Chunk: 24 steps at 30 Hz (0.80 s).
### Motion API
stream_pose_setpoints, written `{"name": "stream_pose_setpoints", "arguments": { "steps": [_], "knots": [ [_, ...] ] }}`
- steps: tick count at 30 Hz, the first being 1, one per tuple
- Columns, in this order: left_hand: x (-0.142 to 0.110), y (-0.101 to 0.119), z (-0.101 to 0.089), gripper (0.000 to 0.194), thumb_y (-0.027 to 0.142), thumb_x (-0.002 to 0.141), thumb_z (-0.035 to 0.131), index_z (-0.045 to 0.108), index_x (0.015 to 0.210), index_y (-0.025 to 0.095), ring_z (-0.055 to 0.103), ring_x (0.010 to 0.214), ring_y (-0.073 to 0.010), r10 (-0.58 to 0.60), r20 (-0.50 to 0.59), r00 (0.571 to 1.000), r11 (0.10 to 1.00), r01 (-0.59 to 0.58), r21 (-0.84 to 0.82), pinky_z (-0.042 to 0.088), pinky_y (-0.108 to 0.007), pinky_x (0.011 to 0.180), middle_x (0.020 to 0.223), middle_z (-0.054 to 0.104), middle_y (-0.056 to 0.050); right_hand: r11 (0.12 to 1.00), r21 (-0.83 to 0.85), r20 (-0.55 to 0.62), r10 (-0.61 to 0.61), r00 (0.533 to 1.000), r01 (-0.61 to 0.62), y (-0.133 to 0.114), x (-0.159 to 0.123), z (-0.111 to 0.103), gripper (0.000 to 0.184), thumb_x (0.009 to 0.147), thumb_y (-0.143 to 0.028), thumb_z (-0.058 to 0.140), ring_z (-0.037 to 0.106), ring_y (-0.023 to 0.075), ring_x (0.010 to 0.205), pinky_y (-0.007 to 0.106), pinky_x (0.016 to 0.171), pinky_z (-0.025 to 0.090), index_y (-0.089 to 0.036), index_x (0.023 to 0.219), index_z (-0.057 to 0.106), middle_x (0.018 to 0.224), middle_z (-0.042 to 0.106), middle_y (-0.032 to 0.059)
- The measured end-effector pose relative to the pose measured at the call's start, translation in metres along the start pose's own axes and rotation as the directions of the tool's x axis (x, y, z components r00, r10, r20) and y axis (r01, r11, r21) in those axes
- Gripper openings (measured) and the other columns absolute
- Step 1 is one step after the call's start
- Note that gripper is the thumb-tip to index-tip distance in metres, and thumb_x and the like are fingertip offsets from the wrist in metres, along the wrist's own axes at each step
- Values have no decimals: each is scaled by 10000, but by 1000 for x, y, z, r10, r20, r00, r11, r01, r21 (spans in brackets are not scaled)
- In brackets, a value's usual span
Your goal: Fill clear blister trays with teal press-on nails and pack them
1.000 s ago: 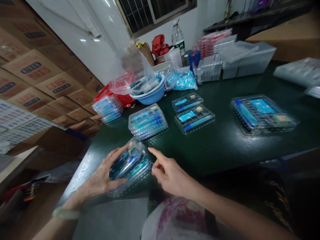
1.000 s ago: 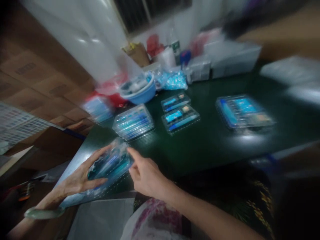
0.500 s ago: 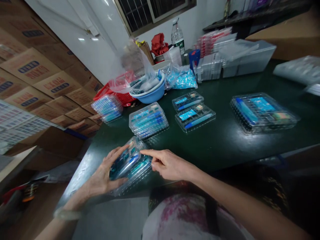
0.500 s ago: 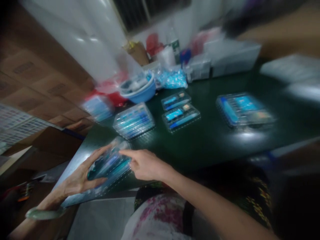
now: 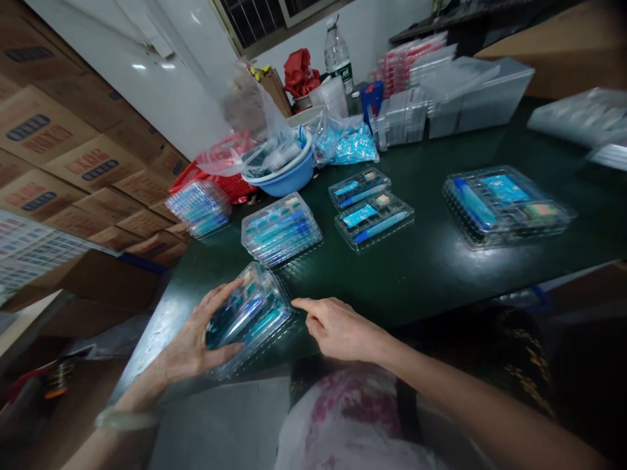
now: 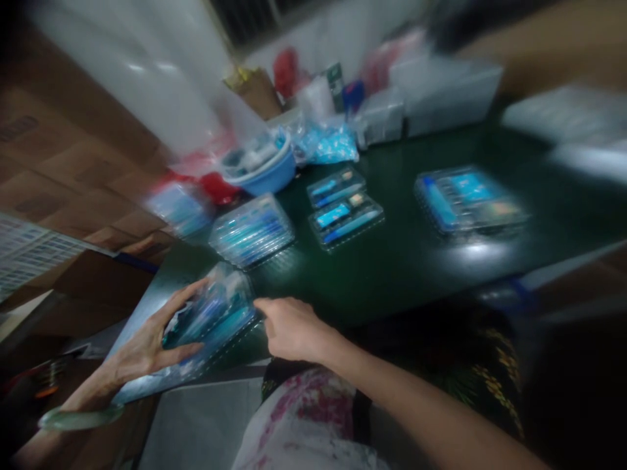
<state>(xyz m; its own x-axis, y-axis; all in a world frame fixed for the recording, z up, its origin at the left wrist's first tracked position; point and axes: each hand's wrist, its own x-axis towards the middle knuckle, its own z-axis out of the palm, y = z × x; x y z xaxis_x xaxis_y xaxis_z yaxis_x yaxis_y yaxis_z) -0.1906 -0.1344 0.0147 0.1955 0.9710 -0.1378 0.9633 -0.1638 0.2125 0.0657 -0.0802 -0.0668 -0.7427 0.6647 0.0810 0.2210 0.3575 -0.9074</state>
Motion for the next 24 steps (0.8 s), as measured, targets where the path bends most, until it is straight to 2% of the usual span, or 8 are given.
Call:
{"name": "stream_pose_setpoints", "arguments": {
  "steps": [5,11,15,18,21,24],
  "knots": [
    [1,5,-2,827,403,683,587,114,1353,293,337,1189,-304,8,10,1000,1000,-8,28,328,-414,951,1355,301,-59,990,-140,44,16,999,-10,-5,1,1,508,760,-165,409,582,210,879,288,685,415,-244,1262,407,1024,616,71],
    [-2,-5,11,875,443,662,594,85,1357,293,277,1213,-314,25,-6,1000,991,-24,128,277,-457,961,1337,285,-85,992,-120,68,-19,998,27,-1,6,3,541,723,-132,437,562,216,959,290,747,413,-256,1250,421,1114,584,61],
    [-2,-4,17,962,487,610,619,51,1362,294,196,1235,-360,-39,62,997,976,24,216,240,-533,933,1331,257,-127,994,-107,62,-18,998,25,2,9,4,510,739,-141,438,578,202,919,268,721,407,-265,1234,440,1085,598,53],
    [3,4,16,1020,428,567,650,31,1366,293,243,1197,-385,-60,79,995,965,37,261,269,-535,891,1311,279,-136,993,-106,46,-41,998,46,3,11,4,485,751,-143,424,576,201,906,268,710,403,-254,1221,457,1059,606,59],
    [7,10,9,985,361,575,624,43,1367,297,330,1133,-363,-34,89,995,969,10,249,306,-495,865,1254,346,-116,996,-71,31,-43,999,46,5,12,6,477,757,-158,422,584,183,821,257,659,409,-244,1226,452,979,624,59],
    [9,11,2,943,340,581,600,75,1364,304,394,1077,-323,-10,103,995,978,-11,209,337,-448,853,1215,391,-88,1000,8,-41,19,999,-19,5,10,11,463,769,-177,434,573,145,691,240,624,417,-174,1232,445,836,628,61]
  ]
}}
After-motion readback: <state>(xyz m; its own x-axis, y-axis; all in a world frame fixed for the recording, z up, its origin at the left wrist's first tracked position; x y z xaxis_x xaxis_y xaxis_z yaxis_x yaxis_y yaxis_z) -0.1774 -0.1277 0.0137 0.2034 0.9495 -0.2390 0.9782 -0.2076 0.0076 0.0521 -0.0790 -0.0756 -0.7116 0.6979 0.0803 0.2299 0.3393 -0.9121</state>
